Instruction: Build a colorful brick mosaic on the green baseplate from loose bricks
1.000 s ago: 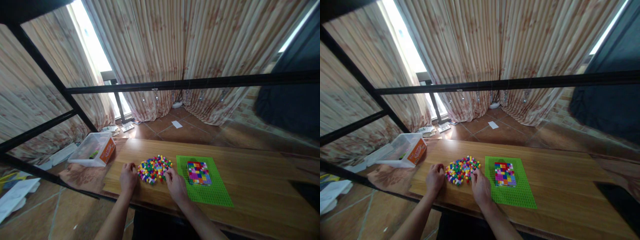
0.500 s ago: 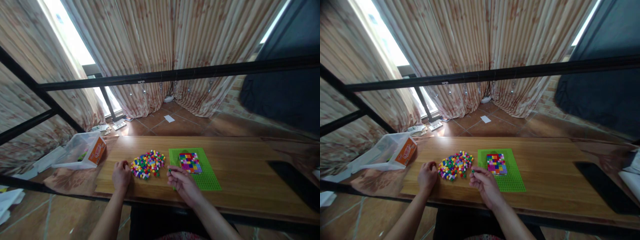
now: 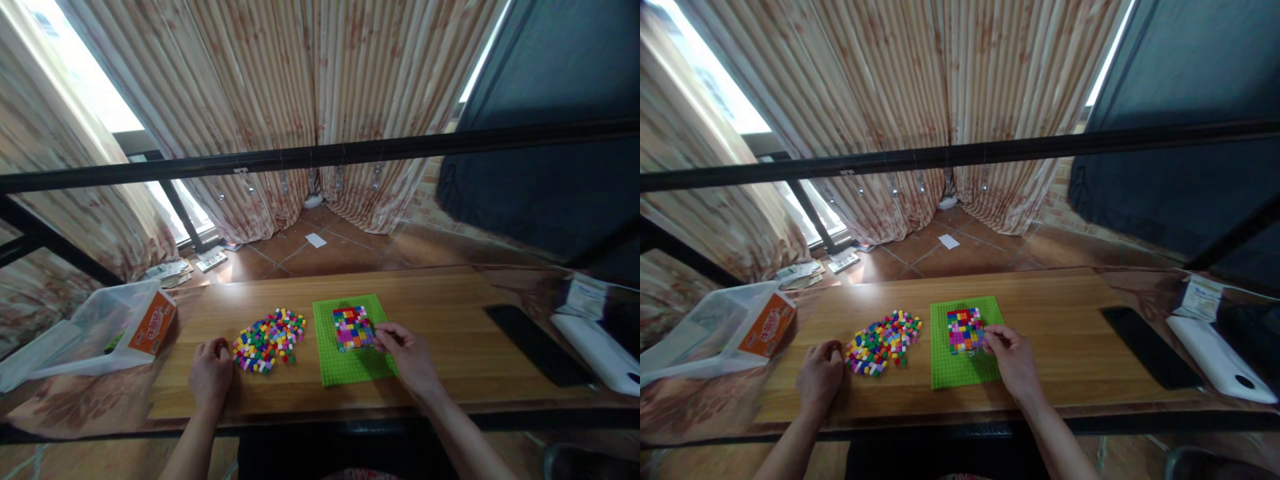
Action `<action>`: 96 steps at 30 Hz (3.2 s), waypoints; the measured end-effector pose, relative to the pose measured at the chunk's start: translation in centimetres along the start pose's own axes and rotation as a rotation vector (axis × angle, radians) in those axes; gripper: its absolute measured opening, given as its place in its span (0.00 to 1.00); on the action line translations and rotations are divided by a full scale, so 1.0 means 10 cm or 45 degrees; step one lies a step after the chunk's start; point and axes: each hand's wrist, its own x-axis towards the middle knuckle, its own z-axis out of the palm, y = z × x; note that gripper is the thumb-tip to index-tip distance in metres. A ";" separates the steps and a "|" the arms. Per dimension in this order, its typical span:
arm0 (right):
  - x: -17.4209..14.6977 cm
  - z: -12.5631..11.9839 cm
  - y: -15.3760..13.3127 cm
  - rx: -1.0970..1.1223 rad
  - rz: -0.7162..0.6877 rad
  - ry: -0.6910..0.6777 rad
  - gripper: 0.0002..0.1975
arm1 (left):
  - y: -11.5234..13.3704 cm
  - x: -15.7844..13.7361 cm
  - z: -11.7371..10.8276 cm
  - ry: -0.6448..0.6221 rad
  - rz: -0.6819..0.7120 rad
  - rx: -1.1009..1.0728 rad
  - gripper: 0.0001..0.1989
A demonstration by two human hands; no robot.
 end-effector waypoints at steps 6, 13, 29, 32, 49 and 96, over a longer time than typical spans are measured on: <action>0.27 -0.06 0.02 -0.606 -0.271 0.077 0.14 | 0.01 0.00 -0.02 -0.020 -0.012 0.001 0.14; 0.27 0.06 -0.04 -0.867 -0.399 0.042 0.16 | 0.02 0.00 -0.02 -0.015 -0.019 0.006 0.14; 0.35 -0.01 -0.06 -0.883 -0.329 -0.044 0.10 | 0.03 -0.02 -0.02 0.012 -0.011 -0.032 0.13; 0.42 -0.01 -0.05 -0.783 -0.268 -0.066 0.11 | 0.04 -0.03 -0.02 0.005 -0.019 -0.037 0.13; 0.55 -0.06 0.07 -0.039 0.214 -0.271 0.20 | 0.06 -0.05 -0.02 0.021 -0.014 -0.045 0.13; 0.00 0.05 0.04 -0.051 -0.096 0.171 0.18 | 0.02 -0.05 0.05 0.057 0.000 -0.043 0.12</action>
